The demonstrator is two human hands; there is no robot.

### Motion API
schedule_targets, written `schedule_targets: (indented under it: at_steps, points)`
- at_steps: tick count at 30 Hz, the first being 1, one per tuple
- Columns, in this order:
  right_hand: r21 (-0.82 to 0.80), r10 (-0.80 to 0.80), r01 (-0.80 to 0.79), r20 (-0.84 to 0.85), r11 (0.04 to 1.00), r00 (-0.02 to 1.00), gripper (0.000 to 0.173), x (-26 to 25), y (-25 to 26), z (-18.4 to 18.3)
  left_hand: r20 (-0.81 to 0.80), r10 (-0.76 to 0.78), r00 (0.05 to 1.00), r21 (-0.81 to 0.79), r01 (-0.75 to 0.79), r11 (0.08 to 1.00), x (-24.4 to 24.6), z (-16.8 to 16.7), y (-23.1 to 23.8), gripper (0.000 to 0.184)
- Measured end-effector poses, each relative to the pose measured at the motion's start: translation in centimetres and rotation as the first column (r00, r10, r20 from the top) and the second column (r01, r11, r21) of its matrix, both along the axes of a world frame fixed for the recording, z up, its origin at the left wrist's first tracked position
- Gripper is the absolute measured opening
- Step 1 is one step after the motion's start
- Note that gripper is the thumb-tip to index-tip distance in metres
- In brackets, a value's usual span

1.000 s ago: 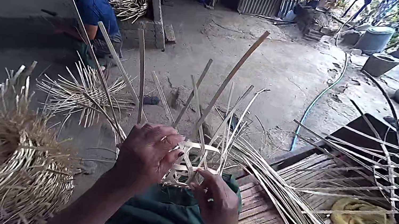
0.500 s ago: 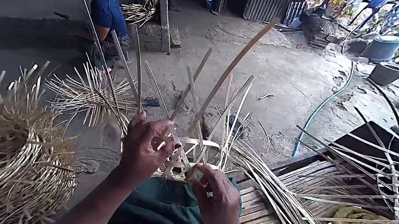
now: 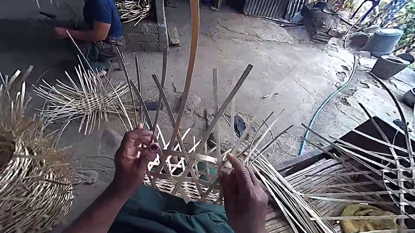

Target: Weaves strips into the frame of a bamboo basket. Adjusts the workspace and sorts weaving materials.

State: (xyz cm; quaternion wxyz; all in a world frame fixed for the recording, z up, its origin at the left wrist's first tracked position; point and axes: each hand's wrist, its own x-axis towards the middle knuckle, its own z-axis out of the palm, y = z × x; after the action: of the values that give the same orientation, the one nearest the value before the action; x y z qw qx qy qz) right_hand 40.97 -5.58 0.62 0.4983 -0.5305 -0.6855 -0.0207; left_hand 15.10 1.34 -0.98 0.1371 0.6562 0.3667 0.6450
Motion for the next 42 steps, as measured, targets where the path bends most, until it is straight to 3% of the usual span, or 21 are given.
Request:
schedule_targets:
  at_steps: [4,6,10,14,16,21,26,31,37,42]
  points:
    - [0.0,0.041,-0.041,0.082,0.999,0.996,0.033,-1.7,0.6,-0.3,-0.297,0.379,0.876,0.256,-0.31,0.916,-1.1,0.6,-0.9,0.032]
    - [0.001,0.073,-0.073,0.091,0.997,0.993,0.033,-2.5,0.7,-0.3,-0.421,0.386,0.82,0.305,-0.273,0.912,0.2,2.6,-2.4,0.036]
    - [-0.005,0.12,-0.12,0.157,0.993,0.98,0.035,-4.5,0.7,0.1,-0.637,0.267,0.724,0.164,-0.211,0.964,2.4,3.7,-2.6,0.07]
    - [0.041,0.133,-0.142,0.172,0.989,0.976,0.03,-5.2,0.7,1.4,-0.469,0.15,0.871,0.058,-0.139,0.989,3.1,3.8,-2.8,0.071]
    - [0.037,0.147,-0.157,0.183,0.987,0.972,0.03,-5.1,0.4,1.9,-0.427,0.112,0.897,0.023,-0.114,0.993,3.3,3.7,-2.9,0.079]
    - [0.015,0.145,-0.153,0.235,0.988,0.961,0.033,-5.1,-0.1,2.2,-0.517,0.088,0.851,0.06,-0.067,0.996,3.4,3.4,-3.1,0.071]
    - [-0.034,0.113,-0.108,0.313,0.994,0.943,0.036,-5.6,-0.3,2.1,-0.606,0.161,0.779,0.109,-0.119,0.987,3.4,2.7,-3.0,0.072]
    - [-0.073,0.139,-0.122,0.324,0.99,0.936,0.035,-5.7,-0.3,2.4,-0.553,0.182,0.813,0.129,-0.132,0.983,2.7,2.3,-2.6,0.057]
    - [-0.056,0.12,-0.109,0.242,0.992,0.963,0.033,-5.5,0.0,2.1,-0.579,0.304,0.757,0.177,-0.247,0.953,2.5,1.6,-4.4,0.078]
    - [-0.06,0.122,-0.11,0.259,0.992,0.958,0.033,-6.3,-0.3,1.8,-0.521,0.215,0.826,0.111,-0.183,0.977,2.9,0.6,-4.2,0.069]
